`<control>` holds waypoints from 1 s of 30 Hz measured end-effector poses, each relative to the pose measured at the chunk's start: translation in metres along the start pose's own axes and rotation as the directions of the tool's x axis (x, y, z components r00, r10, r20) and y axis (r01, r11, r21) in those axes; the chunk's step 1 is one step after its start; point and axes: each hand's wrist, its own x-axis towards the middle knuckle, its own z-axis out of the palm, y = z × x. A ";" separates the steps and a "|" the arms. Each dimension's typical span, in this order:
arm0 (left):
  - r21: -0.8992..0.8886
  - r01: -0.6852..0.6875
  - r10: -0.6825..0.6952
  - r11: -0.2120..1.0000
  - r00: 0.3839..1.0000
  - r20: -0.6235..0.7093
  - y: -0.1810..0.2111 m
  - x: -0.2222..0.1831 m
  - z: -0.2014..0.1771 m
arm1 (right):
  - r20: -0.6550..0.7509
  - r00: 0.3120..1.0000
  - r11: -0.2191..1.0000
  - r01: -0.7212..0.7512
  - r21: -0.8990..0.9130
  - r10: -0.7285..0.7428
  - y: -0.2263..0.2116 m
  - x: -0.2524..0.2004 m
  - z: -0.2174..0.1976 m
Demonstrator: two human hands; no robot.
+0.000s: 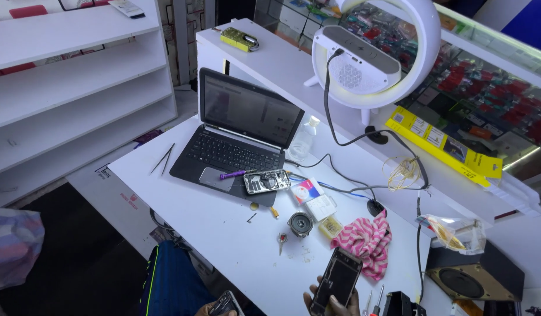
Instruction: Securing a replacement screen to a smartphone body by connecting internal cables and aligning the panel.
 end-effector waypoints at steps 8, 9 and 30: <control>-0.342 0.234 -0.279 0.910 0.956 -0.087 0.030 -0.182 0.139 | 0.139 0.975 0.975 0.191 -0.115 -0.175 -0.035 -0.093 0.045; -0.347 0.250 -0.300 0.904 0.949 -0.098 0.029 -0.178 0.137 | 0.120 0.979 0.976 0.177 -0.124 -0.162 -0.031 -0.082 0.037; 0.046 -0.544 0.543 0.838 0.839 0.019 0.054 -0.207 0.244 | 0.807 0.389 -0.010 0.898 -0.439 -0.444 -0.029 -0.153 0.067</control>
